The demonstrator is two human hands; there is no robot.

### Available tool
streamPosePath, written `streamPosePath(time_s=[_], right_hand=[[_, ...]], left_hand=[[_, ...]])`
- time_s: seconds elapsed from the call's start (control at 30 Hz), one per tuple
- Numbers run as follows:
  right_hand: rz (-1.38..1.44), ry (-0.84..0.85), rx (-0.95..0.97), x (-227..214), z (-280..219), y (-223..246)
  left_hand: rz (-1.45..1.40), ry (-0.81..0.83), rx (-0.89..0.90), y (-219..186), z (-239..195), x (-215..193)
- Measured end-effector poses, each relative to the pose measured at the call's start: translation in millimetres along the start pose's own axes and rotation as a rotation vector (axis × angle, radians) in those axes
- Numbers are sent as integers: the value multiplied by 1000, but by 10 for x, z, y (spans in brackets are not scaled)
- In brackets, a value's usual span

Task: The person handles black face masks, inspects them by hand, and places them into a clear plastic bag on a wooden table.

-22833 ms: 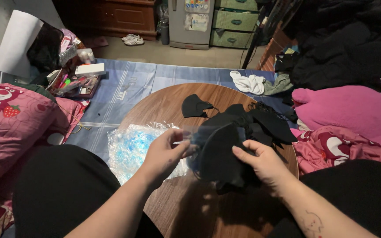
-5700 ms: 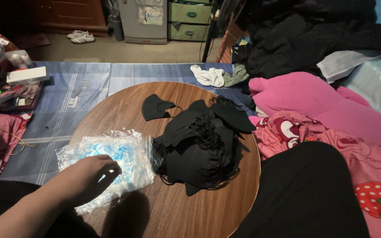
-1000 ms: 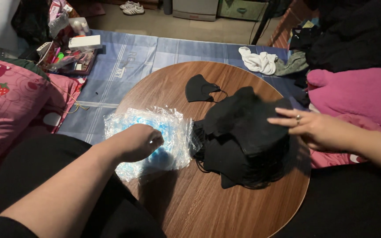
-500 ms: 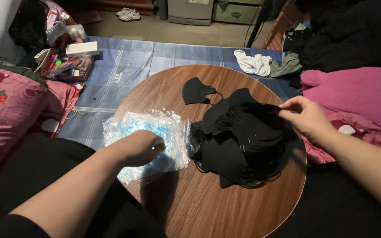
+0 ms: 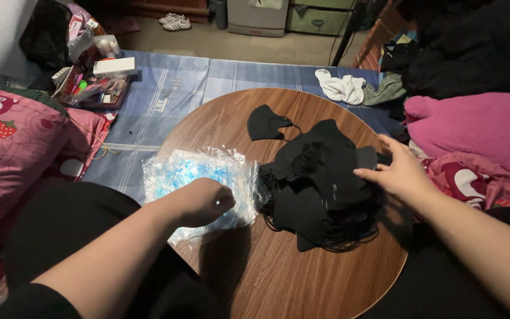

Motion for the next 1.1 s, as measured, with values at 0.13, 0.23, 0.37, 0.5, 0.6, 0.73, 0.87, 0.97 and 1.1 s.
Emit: streamPosePath(time_s=[0.13, 0.23, 0.37, 0.5, 0.6, 0.73, 0.87, 0.97, 1.1], right_hand=[[96, 31, 137, 42, -130, 40], [94, 28, 115, 34, -162, 34], [-13, -25, 25, 27, -150, 13], [-376, -17, 54, -44, 118, -478], [-551, -30, 93, -66, 131, -552], [-362, -17, 67, -93, -8, -215], [-161, -2, -200, -114, -228, 349], [-51, 6, -175, -153, -396, 666], [-15, 226, -215, 63, -611, 1050]], left_hand=[[-1, -9, -3, 2, -19, 0], [17, -6, -11, 12, -34, -7], [1, -35, -5, -10, -44, -27], [2, -47, 4, -26, -37, -28], [-13, -52, 5, -1, -12, -7], [-22, -61, 3, 35, 4, 45], [-61, -94, -21, 26, 11, 44], [-98, -97, -17, -152, -93, -56], [-173, -141, -20, -197, -48, -96]])
Point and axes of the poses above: each hand's wrist, its own z-axis towards the middle knuckle, its own x-axis out of the palm, y = z × x, the point moved 7 cm from there along z, towards the middle knuckle, and after that the axes turned 1 degree about y, right-handed, at the moved point
